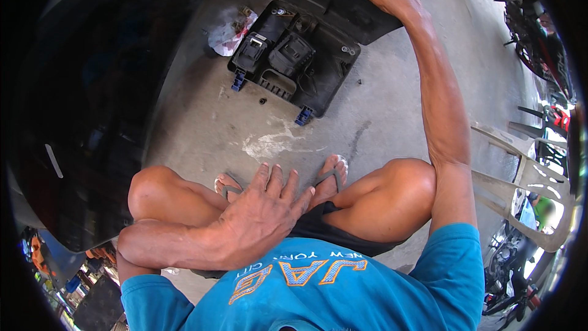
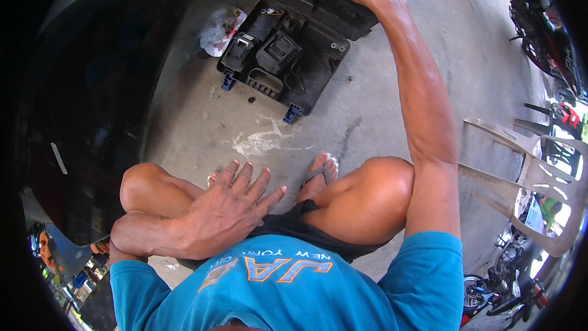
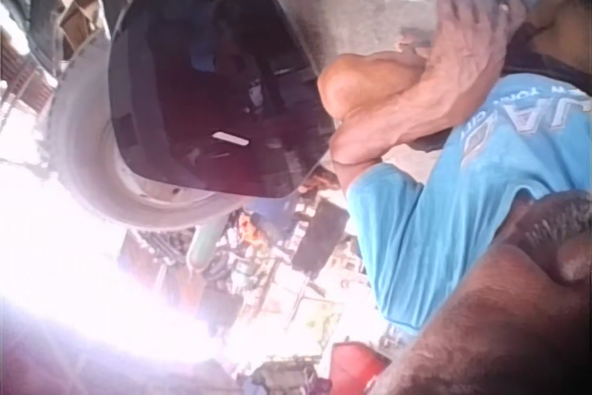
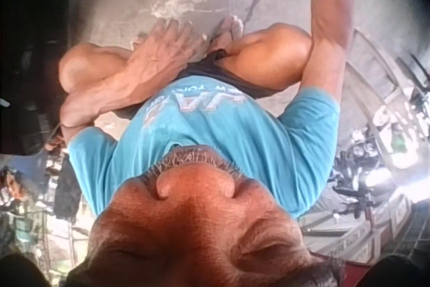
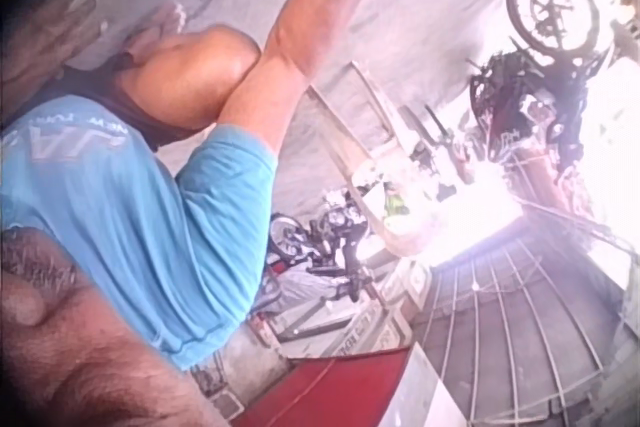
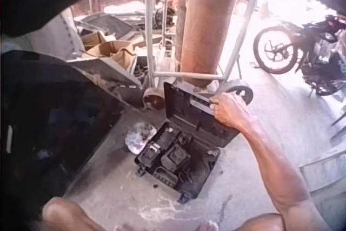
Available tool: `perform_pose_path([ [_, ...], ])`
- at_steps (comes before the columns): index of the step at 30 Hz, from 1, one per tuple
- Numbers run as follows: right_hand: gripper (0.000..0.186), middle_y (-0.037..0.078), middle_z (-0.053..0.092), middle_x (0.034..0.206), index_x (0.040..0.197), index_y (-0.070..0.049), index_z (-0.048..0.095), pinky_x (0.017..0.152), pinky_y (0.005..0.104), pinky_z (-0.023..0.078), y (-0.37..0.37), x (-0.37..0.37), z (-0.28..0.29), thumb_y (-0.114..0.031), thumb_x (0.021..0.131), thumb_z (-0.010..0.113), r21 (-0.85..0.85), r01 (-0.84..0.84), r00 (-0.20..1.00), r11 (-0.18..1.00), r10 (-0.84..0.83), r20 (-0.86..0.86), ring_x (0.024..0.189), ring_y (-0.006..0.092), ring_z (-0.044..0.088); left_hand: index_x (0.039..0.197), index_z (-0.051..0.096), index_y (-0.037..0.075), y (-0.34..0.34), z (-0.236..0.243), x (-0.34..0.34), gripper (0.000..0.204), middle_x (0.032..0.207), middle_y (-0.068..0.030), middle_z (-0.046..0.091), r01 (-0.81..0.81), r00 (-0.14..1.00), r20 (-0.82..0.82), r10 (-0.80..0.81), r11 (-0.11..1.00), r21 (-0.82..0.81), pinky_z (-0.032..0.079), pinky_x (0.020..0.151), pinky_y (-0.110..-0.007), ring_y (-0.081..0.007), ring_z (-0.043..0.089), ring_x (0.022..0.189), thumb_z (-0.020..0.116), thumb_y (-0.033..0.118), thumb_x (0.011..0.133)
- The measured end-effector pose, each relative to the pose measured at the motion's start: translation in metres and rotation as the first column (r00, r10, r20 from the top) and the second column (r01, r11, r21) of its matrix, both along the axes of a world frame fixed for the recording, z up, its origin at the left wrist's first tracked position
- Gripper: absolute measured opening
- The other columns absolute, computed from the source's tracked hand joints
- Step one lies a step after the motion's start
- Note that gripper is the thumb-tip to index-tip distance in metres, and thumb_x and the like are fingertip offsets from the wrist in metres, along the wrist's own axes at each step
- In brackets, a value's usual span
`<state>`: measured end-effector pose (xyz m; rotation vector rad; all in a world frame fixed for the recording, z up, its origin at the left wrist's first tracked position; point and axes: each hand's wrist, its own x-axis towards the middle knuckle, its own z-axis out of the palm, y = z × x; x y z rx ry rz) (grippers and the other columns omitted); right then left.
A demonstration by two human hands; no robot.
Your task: The person uses a screwdriver to remove screws from a white car bumper, then detaches the bumper from the vehicle. The person walks through the workshop, sits on the floor, and organizes tools in a toolbox.
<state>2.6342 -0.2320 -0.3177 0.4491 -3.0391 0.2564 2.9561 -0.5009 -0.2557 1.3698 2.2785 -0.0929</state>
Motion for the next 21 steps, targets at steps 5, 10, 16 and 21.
perform_pose_path([
  [5, 0.036, 0.019, 0.073, 0.118, 0.129, -0.014, 0.072, 0.11, 0.0503, 0.045, 0.009, -0.002, -0.012, -0.029, 0.1, 0.058, 0.062, 0.002, 0.997, 0.998, 0.003, -0.082, 0.112, 0.0403, 0.068, 0.149, 0.049, 0.0, 0.0, -0.002, -0.002, 0.056, 0.14, -0.0286, 0.057, 0.008, 1.0, 0.009, -0.008, 0.996, 0.084, 0.04, 0.11, -0.058, -0.0464, 0.057, 0.126, 0.049, 0.024, 0.098],
  [10, 0.036, 0.019, 0.073, 0.12, 0.131, -0.013, 0.071, 0.111, 0.0494, 0.044, 0.004, 0.0, -0.01, -0.028, 0.1, 0.058, 0.035, 0.017, 0.997, 0.999, -0.014, -0.078, 0.114, 0.0392, 0.068, 0.149, 0.049, 0.0, 0.0, 0.0, -0.004, 0.057, 0.14, -0.0287, 0.057, 0.012, 1.0, -0.011, -0.011, 0.997, 0.08, 0.041, 0.109, -0.058, -0.0463, 0.058, 0.125, 0.049, 0.024, 0.098],
  [16, 0.036, 0.018, 0.072, 0.121, 0.131, -0.014, 0.071, 0.109, 0.0491, 0.046, 0.001, 0.003, -0.004, -0.027, 0.1, 0.057, 0.043, 0.016, 0.998, 0.999, -0.013, -0.069, 0.113, 0.0385, 0.068, 0.15, 0.049, 0.002, -0.001, -0.003, -0.005, 0.058, 0.141, -0.0279, 0.056, -0.002, 1.0, 0.003, 0.002, 0.998, 0.061, 0.04, 0.109, -0.058, -0.0456, 0.057, 0.126, 0.051, 0.026, 0.097],
  [21, 0.035, 0.018, 0.073, 0.119, 0.129, -0.014, 0.072, 0.105, 0.0479, 0.049, 0.006, -0.001, -0.006, -0.027, 0.099, 0.058, 0.013, 0.034, 0.998, 0.999, -0.033, -0.058, 0.111, 0.0387, 0.069, 0.151, 0.048, 0.007, -0.001, 0.0, -0.008, 0.058, 0.142, -0.0263, 0.055, 0.028, 0.999, -0.022, -0.027, 0.999, 0.03, 0.042, 0.106, -0.059, -0.0458, 0.058, 0.124, 0.053, 0.026, 0.097],
])
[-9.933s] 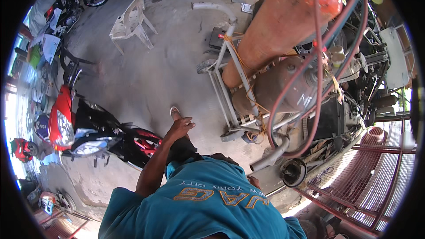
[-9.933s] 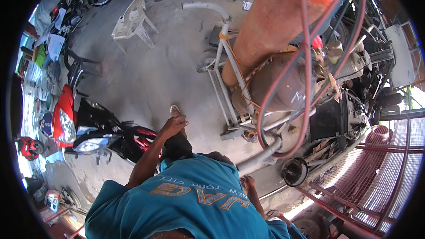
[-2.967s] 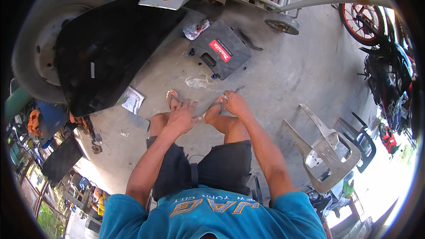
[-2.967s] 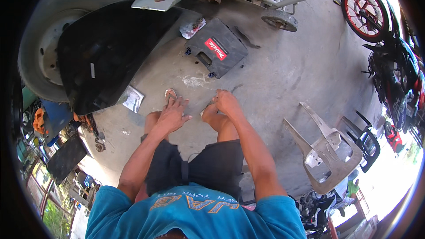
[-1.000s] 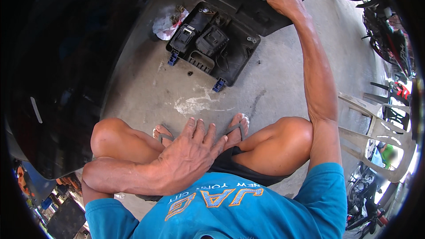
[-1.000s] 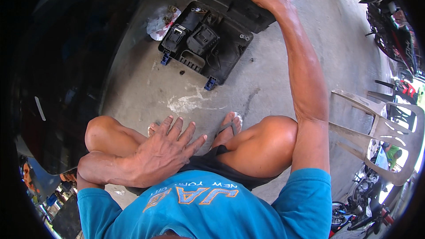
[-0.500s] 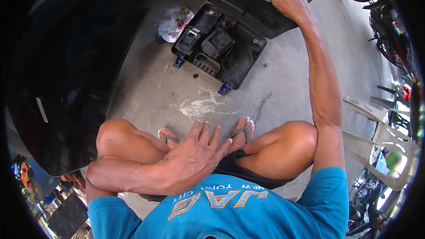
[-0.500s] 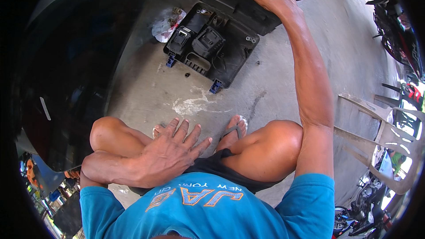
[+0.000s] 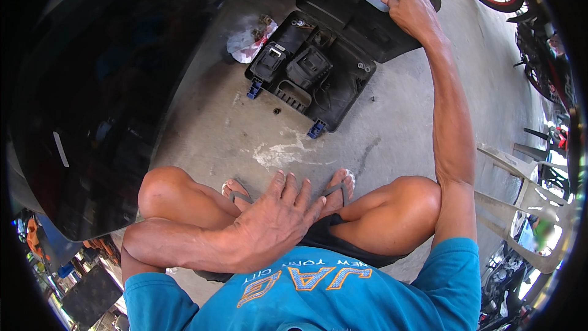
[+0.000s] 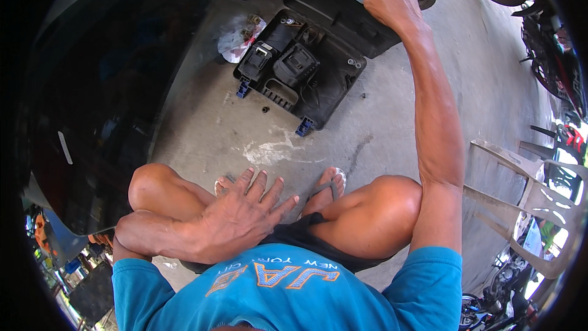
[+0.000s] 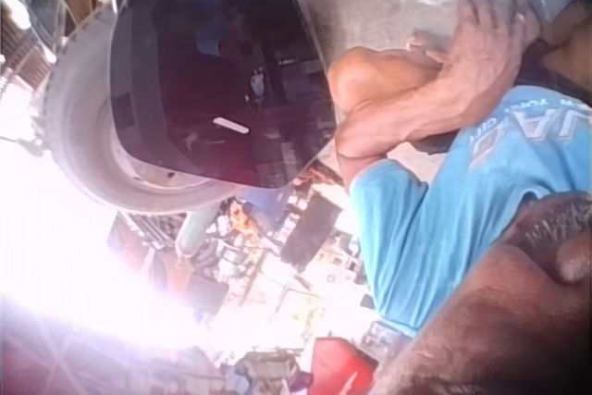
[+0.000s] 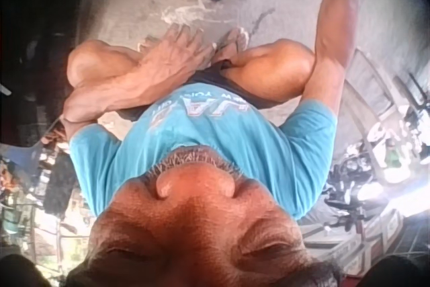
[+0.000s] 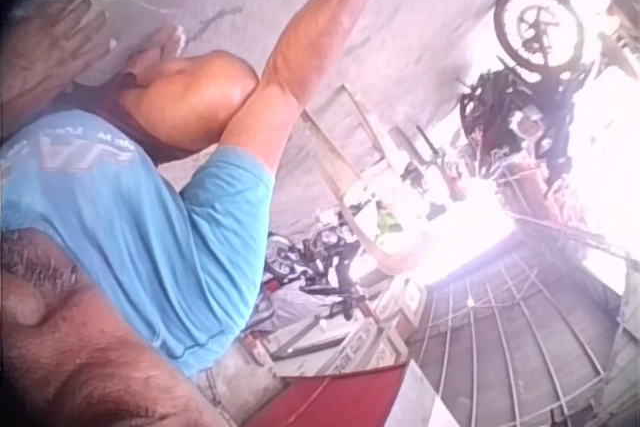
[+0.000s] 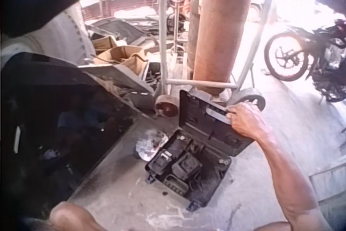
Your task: The person uses a screwdriver to remove screws from a white car bumper, then detaches the bumper from the vehicle. The person walks through the workshop, sits on the floor, and organizes tools in a toolbox.
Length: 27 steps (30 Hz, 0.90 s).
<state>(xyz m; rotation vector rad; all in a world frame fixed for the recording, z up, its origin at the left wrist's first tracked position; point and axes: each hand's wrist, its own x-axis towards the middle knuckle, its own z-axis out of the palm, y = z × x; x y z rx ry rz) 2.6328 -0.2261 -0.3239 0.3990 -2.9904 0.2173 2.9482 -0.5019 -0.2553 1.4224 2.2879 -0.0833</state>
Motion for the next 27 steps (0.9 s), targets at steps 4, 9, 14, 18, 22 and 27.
perform_pose_path([
  [4, 0.035, 0.018, 0.074, 0.117, 0.128, -0.014, 0.073, 0.103, 0.0486, 0.052, 0.0, -0.002, 0.001, -0.026, 0.099, 0.058, -0.004, 0.006, 1.0, 1.0, -0.006, 0.0, 0.109, 0.0377, 0.071, 0.149, 0.049, 0.005, -0.002, 0.011, -0.003, 0.051, 0.141, -0.0213, 0.058, 0.009, 0.998, -0.054, -0.011, 1.0, -0.025, 0.045, 0.105, -0.053, -0.0382, 0.061, 0.118, 0.047, 0.022, 0.101],
  [9, 0.035, 0.018, 0.073, 0.119, 0.128, -0.014, 0.073, 0.103, 0.0475, 0.051, -0.003, -0.003, 0.007, -0.026, 0.099, 0.057, -0.005, 0.019, 1.0, 1.0, -0.019, 0.01, 0.111, 0.038, 0.069, 0.15, 0.048, -0.001, -0.008, 0.004, -0.006, 0.056, 0.14, -0.0276, 0.057, -0.014, 1.0, 0.018, 0.013, 0.998, 0.061, 0.04, 0.109, -0.058, -0.0474, 0.058, 0.124, 0.048, 0.024, 0.1],
  [14, 0.035, 0.02, 0.072, 0.121, 0.126, -0.011, 0.073, 0.104, 0.0474, 0.049, 0.006, -0.017, -0.003, -0.025, 0.1, 0.054, 0.004, 0.029, 0.997, 1.0, -0.028, -0.069, 0.114, 0.0387, 0.067, 0.149, 0.048, -0.003, -0.012, 0.005, -0.013, 0.057, 0.142, -0.0284, 0.056, -0.032, 0.999, 0.034, 0.029, 0.996, 0.087, 0.039, 0.11, -0.059, -0.0482, 0.057, 0.125, 0.048, 0.024, 0.1],
  [18, 0.036, 0.02, 0.071, 0.123, 0.128, -0.009, 0.071, 0.106, 0.0472, 0.047, 0.005, -0.027, -0.01, -0.025, 0.1, 0.053, 0.005, 0.056, 0.993, 0.998, -0.055, -0.1, 0.117, 0.0401, 0.066, 0.148, 0.048, -0.005, -0.017, 0.001, -0.019, 0.057, 0.143, -0.0293, 0.055, -0.071, 0.997, 0.03, 0.069, 0.995, 0.073, 0.038, 0.11, -0.06, -0.0495, 0.056, 0.126, 0.047, 0.025, 0.1],
  [22, 0.038, 0.019, 0.069, 0.127, 0.13, -0.007, 0.069, 0.108, 0.046, 0.046, 0.006, -0.035, -0.014, -0.025, 0.101, 0.052, -0.004, 0.113, 0.987, 0.994, -0.113, -0.112, 0.119, 0.0403, 0.064, 0.148, 0.047, -0.006, -0.027, 0.001, -0.03, 0.057, 0.143, -0.0307, 0.053, -0.06, 0.997, 0.047, 0.056, 0.994, 0.086, 0.038, 0.111, -0.061, -0.0503, 0.056, 0.126, 0.046, 0.024, 0.1],
  [27, 0.039, 0.017, 0.068, 0.132, 0.132, -0.008, 0.069, 0.111, 0.0444, 0.045, 0.011, -0.045, -0.024, -0.026, 0.104, 0.05, 0.028, 0.168, 0.974, 0.985, -0.162, -0.157, 0.122, 0.0367, 0.064, 0.147, 0.048, -0.007, -0.039, -0.001, -0.042, 0.059, 0.144, -0.0338, 0.05, -0.081, 0.993, 0.095, 0.07, 0.99, 0.117, 0.038, 0.111, -0.06, -0.0516, 0.054, 0.127, 0.046, 0.026, 0.099],
])
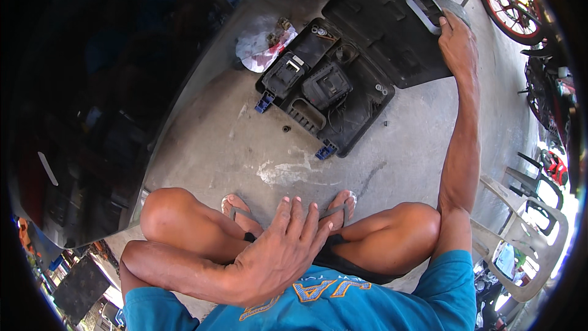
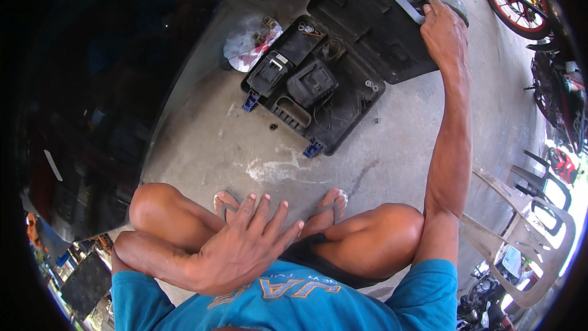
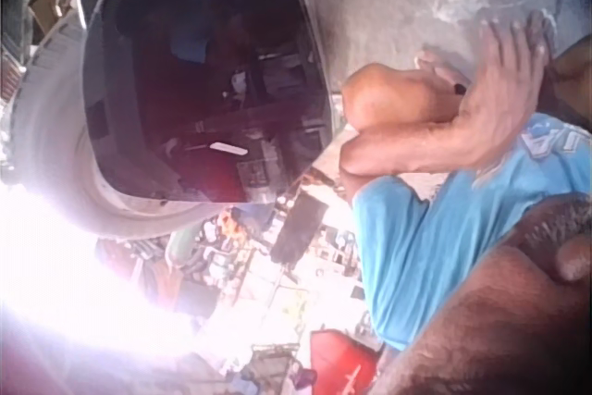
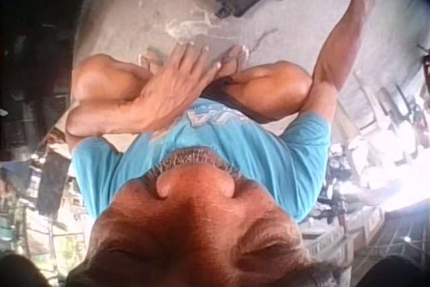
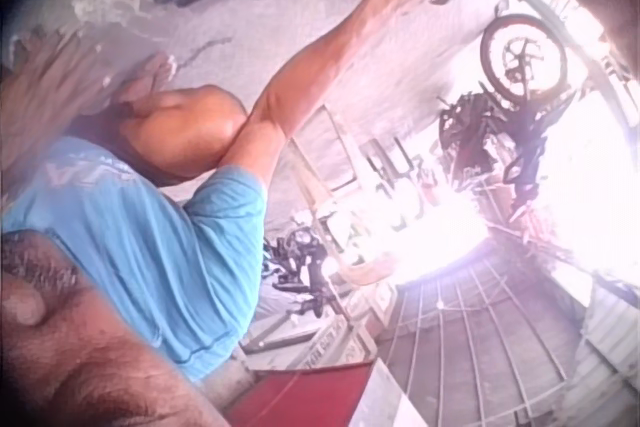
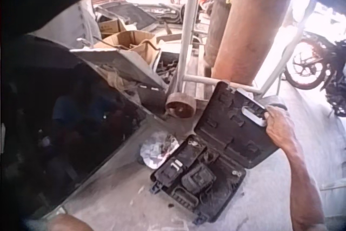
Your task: The person uses a screwdriver to remove screws from a white car bumper, then detaches the bumper from the vehicle. The person walks through the workshop, sits on the floor, and organizes tools in a toolbox.
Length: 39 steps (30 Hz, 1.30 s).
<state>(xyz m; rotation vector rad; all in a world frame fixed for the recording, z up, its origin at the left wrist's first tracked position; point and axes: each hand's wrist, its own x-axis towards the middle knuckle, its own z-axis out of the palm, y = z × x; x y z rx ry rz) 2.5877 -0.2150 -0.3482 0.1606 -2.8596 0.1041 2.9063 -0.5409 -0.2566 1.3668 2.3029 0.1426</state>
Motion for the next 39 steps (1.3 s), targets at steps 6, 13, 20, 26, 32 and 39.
perform_pose_path([
  [6, 0.039, 0.016, 0.068, 0.134, 0.134, -0.009, 0.068, 0.111, 0.0432, 0.046, -0.011, -0.003, -0.003, -0.027, 0.105, 0.05, 0.029, 0.054, 0.998, 0.998, -0.055, 0.033, 0.125, 0.0337, 0.064, 0.153, 0.044, 0.007, -0.005, -0.012, 0.007, 0.052, 0.149, -0.0228, 0.052, 0.046, 0.981, -0.166, -0.097, 0.957, -0.287, 0.042, 0.111, -0.058, -0.0393, 0.058, 0.128, 0.038, 0.023, 0.104],
  [13, 0.039, 0.019, 0.069, 0.128, 0.133, -0.009, 0.069, 0.107, 0.0437, 0.048, -0.014, 0.0, 0.002, -0.029, 0.104, 0.052, 0.035, 0.056, 0.998, 0.998, -0.057, 0.028, 0.121, 0.037, 0.066, 0.151, 0.046, 0.001, -0.014, -0.007, -0.013, 0.056, 0.145, -0.0295, 0.053, 0.017, 0.973, -0.22, -0.065, 0.977, -0.212, 0.041, 0.105, -0.067, -0.0518, 0.054, 0.128, 0.043, 0.019, 0.098],
  [20, 0.038, 0.019, 0.069, 0.127, 0.133, -0.009, 0.069, 0.104, 0.0441, 0.049, -0.006, 0.0, -0.003, -0.029, 0.103, 0.053, -0.002, 0.015, 1.0, 1.0, -0.015, -0.007, 0.119, 0.0383, 0.066, 0.154, 0.044, 0.004, -0.005, -0.027, -0.021, 0.06, 0.149, -0.0291, 0.049, 0.023, 1.0, -0.01, -0.026, 0.977, -0.211, 0.039, 0.109, -0.064, -0.0491, 0.053, 0.129, 0.05, 0.025, 0.098],
  [26, 0.037, 0.017, 0.07, 0.128, 0.132, -0.01, 0.069, 0.106, 0.0443, 0.049, -0.005, 0.001, -0.008, -0.028, 0.104, 0.054, 0.001, 0.014, 0.999, 1.0, -0.014, -0.049, 0.119, 0.0364, 0.066, 0.155, 0.042, 0.002, 0.002, -0.031, -0.032, 0.06, 0.15, -0.0282, 0.049, -0.009, 0.993, 0.11, 0.031, 0.981, -0.193, 0.036, 0.115, -0.058, -0.0477, 0.051, 0.133, 0.047, 0.023, 0.099],
  [32, 0.029, 0.019, 0.075, 0.11, 0.125, -0.007, 0.072, 0.094, 0.0456, 0.056, -0.002, 0.004, -0.014, -0.018, 0.102, 0.058, 0.056, -0.085, 0.977, 0.995, 0.095, -0.193, 0.102, 0.0348, 0.073, 0.155, 0.042, 0.002, 0.01, -0.035, -0.039, 0.06, 0.15, -0.028, 0.048, 0.01, 0.993, 0.121, 0.017, 0.976, -0.217, 0.036, 0.114, -0.058, -0.0477, 0.05, 0.134, 0.047, 0.023, 0.099],
  [39, 0.026, 0.018, 0.076, 0.101, 0.121, -0.006, 0.072, 0.087, 0.0455, 0.058, 0.0, 0.005, -0.017, -0.013, 0.1, 0.06, 0.08, -0.132, 0.964, 0.988, 0.146, -0.223, 0.094, 0.0318, 0.075, 0.156, 0.041, 0.003, 0.02, -0.041, -0.042, 0.06, 0.15, -0.0275, 0.048, 0.015, 0.993, 0.116, 0.011, 0.974, -0.224, 0.036, 0.114, -0.058, -0.0478, 0.05, 0.134, 0.047, 0.024, 0.1],
])
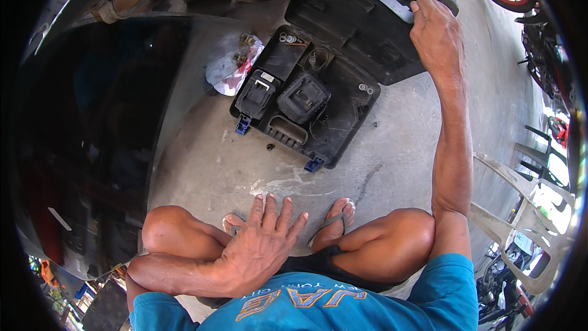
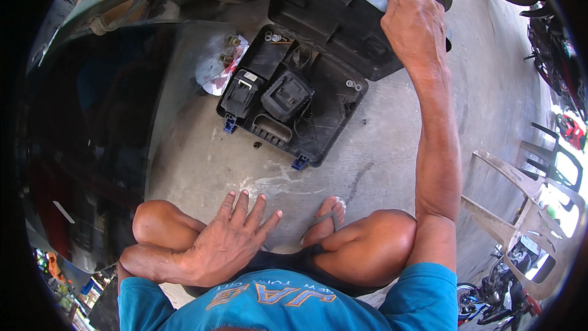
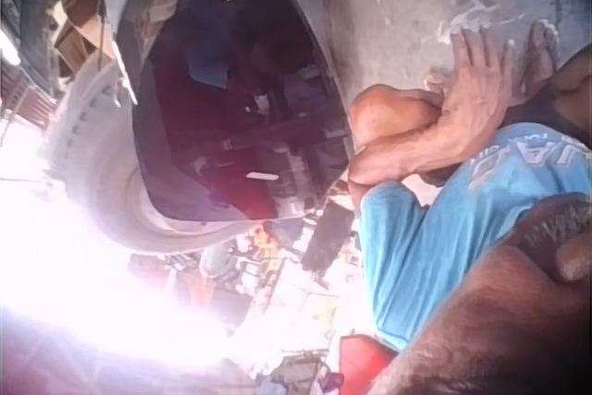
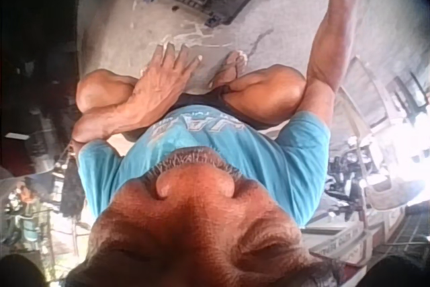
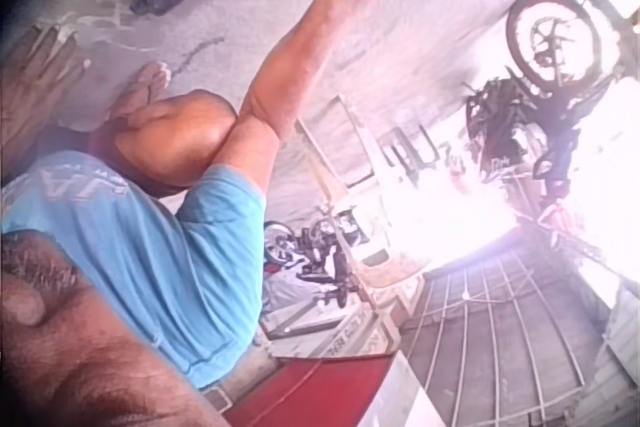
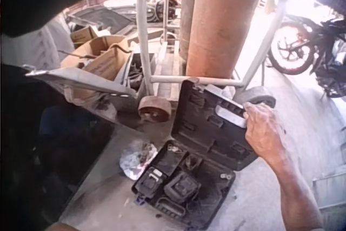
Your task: The person uses a screwdriver to remove screws from a white car bumper, then detaches the bumper from the vehicle. The person walks through the workshop, sits on the floor, and organizes tools in a toolbox.
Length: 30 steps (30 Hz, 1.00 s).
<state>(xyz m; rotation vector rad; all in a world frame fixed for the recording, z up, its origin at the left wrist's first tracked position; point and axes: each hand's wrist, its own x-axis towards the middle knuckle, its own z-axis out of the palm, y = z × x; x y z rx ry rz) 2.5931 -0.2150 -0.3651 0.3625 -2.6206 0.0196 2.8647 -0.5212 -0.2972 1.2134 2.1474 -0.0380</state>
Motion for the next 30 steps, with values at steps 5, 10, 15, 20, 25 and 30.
perform_pose_path([
  [5, 0.026, 0.018, 0.077, 0.101, 0.121, -0.006, 0.073, 0.087, 0.0457, 0.058, 0.005, -0.003, -0.005, -0.012, 0.099, 0.06, 0.002, -0.045, 0.997, 0.999, 0.045, -0.055, 0.094, 0.0311, 0.075, 0.156, 0.04, 0.003, 0.004, -0.001, -0.005, 0.061, 0.15, -0.0277, 0.048, 0.021, 1.0, 0.016, -0.021, 1.0, -0.015, 0.036, 0.114, -0.058, -0.0482, 0.05, 0.133, 0.047, 0.026, 0.1],
  [10, 0.026, 0.018, 0.077, 0.101, 0.121, -0.006, 0.072, 0.087, 0.0466, 0.058, 0.005, -0.002, -0.003, -0.012, 0.099, 0.06, -0.01, -0.018, 1.0, 1.0, 0.018, -0.01, 0.094, 0.0318, 0.075, 0.157, 0.04, 0.008, 0.009, -0.004, -0.006, 0.07, 0.149, -0.0271, 0.049, 0.025, 1.0, -0.013, -0.026, 0.999, -0.031, 0.036, 0.114, -0.058, -0.0464, 0.051, 0.134, 0.06, 0.035, 0.096],
  [15, 0.028, 0.016, 0.077, 0.105, 0.124, -0.008, 0.072, 0.092, 0.0475, 0.055, 0.007, -0.001, -0.007, -0.011, 0.098, 0.062, -0.019, -0.042, 0.999, 0.999, 0.042, -0.021, 0.1, 0.0319, 0.073, 0.156, 0.041, 0.006, 0.011, -0.016, -0.013, 0.075, 0.148, -0.0255, 0.051, 0.009, 1.0, -0.009, -0.009, 0.998, -0.054, 0.038, 0.114, -0.054, -0.0434, 0.051, 0.134, 0.065, 0.038, 0.093],
  [20, 0.029, 0.013, 0.076, 0.113, 0.127, -0.011, 0.071, 0.099, 0.0485, 0.05, 0.013, 0.002, -0.021, -0.013, 0.099, 0.063, -0.06, -0.049, 0.998, 0.997, 0.046, -0.051, 0.111, 0.0301, 0.07, 0.143, 0.054, -0.004, 0.003, -0.031, -0.035, 0.063, 0.125, -0.0199, 0.065, -0.003, 0.996, -0.089, 0.005, 1.0, 0.026, 0.045, 0.106, -0.049, -0.0358, 0.062, 0.119, 0.066, 0.025, 0.087],
  [25, 0.03, 0.011, 0.076, 0.113, 0.127, -0.015, 0.072, 0.104, 0.0505, 0.049, 0.016, -0.006, -0.034, -0.014, 0.098, 0.064, -0.063, -0.037, 0.988, 0.997, 0.027, -0.149, 0.113, 0.029, 0.07, 0.122, 0.064, -0.004, -0.009, -0.088, -0.107, 0.042, 0.1, -0.0146, 0.068, -0.1, 0.991, -0.085, 0.105, 0.993, 0.062, 0.053, 0.089, -0.045, -0.03, 0.068, 0.097, 0.065, 0.013, 0.083],
  [30, 0.031, 0.009, 0.076, 0.115, 0.125, -0.016, 0.074, 0.108, 0.0513, 0.046, 0.009, -0.001, -0.036, -0.014, 0.095, 0.067, -0.059, 0.002, 0.981, 0.998, -0.013, -0.193, 0.116, 0.0289, 0.069, 0.106, 0.066, 0.0, -0.007, -0.181, -0.186, 0.021, 0.1, -0.0159, 0.067, -0.391, 0.858, -0.254, 0.446, 0.889, 0.239, 0.054, 0.084, -0.049, -0.0371, 0.067, 0.096, 0.059, 0.007, 0.088],
])
